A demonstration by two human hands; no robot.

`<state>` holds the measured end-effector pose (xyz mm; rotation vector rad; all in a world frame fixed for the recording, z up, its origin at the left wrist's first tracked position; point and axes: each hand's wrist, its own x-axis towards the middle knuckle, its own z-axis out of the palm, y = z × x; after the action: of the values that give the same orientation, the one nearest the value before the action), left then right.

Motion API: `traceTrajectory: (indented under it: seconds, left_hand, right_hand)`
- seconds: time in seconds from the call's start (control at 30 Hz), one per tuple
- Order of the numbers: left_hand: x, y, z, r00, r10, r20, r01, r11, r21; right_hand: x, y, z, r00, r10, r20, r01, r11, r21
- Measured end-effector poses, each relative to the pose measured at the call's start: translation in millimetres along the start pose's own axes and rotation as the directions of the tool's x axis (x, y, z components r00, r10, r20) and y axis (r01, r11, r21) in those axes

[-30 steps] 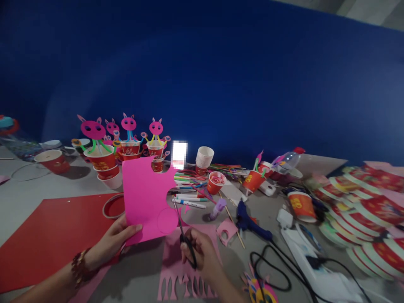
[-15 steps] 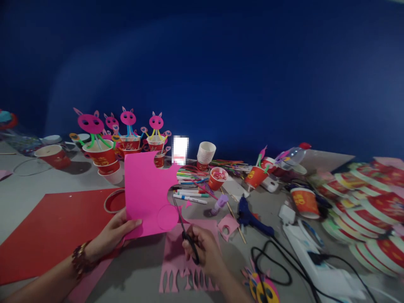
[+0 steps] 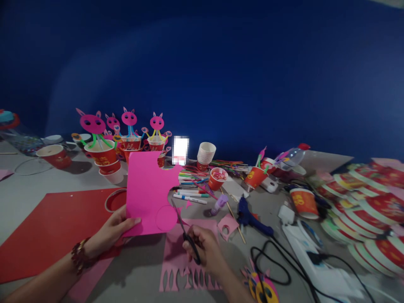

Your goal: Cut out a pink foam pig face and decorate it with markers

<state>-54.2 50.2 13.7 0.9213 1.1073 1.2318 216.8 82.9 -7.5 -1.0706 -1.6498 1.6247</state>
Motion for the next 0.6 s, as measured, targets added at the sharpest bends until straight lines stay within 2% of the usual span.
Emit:
traceTrajectory:
  seconds: [0.27,0.47,0.6]
  left_hand:
    - [1.4,-3.7,-3.9,0.999,0.029,0.032,-0.029,0.999,0.012]
    - [3.4,-6.3,-8.4,0.999,0.030,-0.015,-0.029,0.999,0.043]
    - [4.5,-9.0,-10.9,0.999,0.035,-0.004,-0.035,0.998,0.058]
  right_hand:
    - [1.1,1.6,-1.7,1.000,0.008,0.008,-0.008,0.999,-0.036]
    - [0.5,5.0,-5.0,1.000,0.000,0.023,0.002,0.997,-0.074]
    - [1.0,10.2,-7.3,0.999,0.003,0.032,-0.001,0.998,-0.058]
